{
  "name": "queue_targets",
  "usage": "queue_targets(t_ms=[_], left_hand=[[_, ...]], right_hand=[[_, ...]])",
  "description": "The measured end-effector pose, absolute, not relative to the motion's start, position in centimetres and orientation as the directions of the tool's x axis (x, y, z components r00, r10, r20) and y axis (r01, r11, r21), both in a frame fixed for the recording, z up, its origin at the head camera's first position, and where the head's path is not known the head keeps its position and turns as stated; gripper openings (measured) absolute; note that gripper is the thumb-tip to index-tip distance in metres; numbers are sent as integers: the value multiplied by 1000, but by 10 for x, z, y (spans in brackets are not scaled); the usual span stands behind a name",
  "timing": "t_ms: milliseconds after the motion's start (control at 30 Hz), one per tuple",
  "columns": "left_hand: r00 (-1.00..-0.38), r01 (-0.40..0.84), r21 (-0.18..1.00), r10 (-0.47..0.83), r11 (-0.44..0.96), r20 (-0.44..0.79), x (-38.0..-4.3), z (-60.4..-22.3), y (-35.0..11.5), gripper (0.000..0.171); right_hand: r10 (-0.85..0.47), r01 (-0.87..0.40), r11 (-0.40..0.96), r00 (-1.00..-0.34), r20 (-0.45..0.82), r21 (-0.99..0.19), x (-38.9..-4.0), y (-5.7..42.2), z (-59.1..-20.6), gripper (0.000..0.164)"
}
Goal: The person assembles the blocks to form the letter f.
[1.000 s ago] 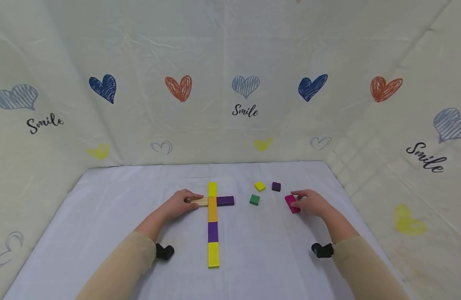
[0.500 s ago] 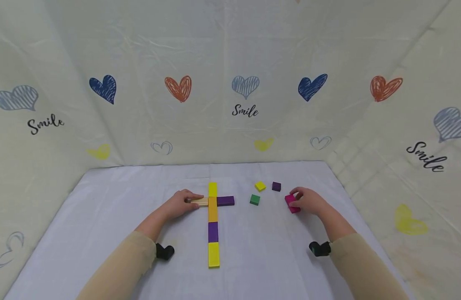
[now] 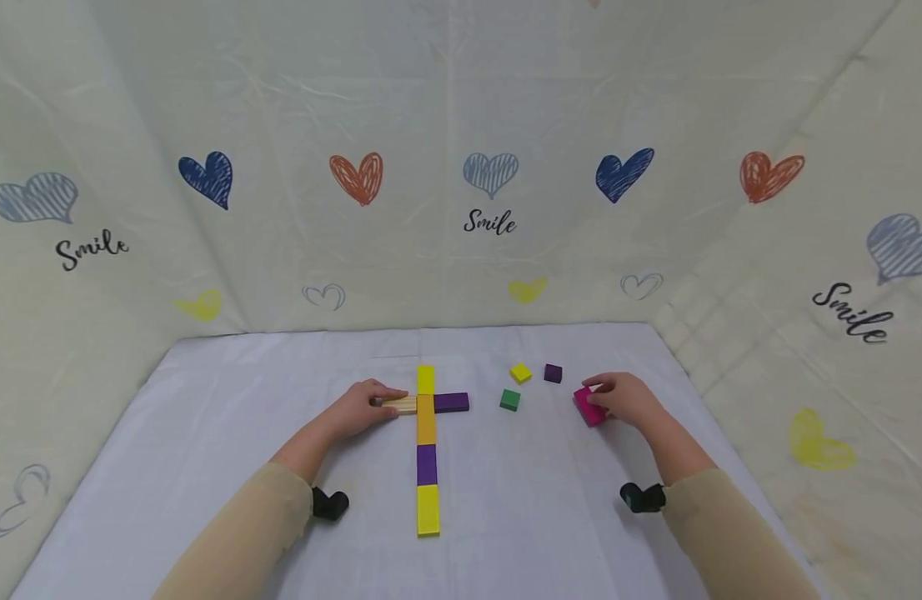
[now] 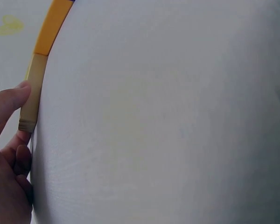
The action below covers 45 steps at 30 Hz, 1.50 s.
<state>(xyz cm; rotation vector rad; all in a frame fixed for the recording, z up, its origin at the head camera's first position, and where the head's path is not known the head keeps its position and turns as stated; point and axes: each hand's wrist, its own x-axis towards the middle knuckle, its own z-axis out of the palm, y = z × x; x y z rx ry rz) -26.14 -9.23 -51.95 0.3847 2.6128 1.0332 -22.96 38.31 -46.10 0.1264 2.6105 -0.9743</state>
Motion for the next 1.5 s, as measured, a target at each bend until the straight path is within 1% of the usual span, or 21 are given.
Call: queue_targets(t_ms=[133,233,400,533,733,867,1100,1233,1500], left_hand=[[-920,129,697,348,705,-182,-261,-518,-92,33],[-921,123,698,343,706,-185,-261,-518,-92,33],[-921,111,701,338,705,-194,-261,-518,-92,33],[-921,111,703,338,703,-192,-262,-519,-92,33],[-920,115,701,341,704,-192,-263,-519,-92,33],[-921,112,698,338,707,-194,-262,-518,-91,33],[-918,121,700,348,704,-192,-260,-517,-91,33],[-918,125,703,350,700,-185,-260,-517,-91,33],[-914,127,713,361,690,-187,-261,-517,-93,33]], right_hand=[[-31,194,746,-946,-324,-637,-230,381,-454,44],[-17,211,720,-947,-320,-661,-232,378,-448,46],[-44,210,685,-944,-328,-697,-235,372,-441,51],[-74,185,683,-945,-319,-707,-240,365,-438,50],[-73,184,654,-950,-303,-733,-247,348,-435,50],[-73,179,616,-957,-281,-767,-253,334,-435,50],[-47,170,610,-967,-250,-774,-268,303,-442,48],[-66,176,566,-964,-258,-805,-280,282,-447,47],[-102,149,513,-967,-233,-845,-299,240,-452,44]])
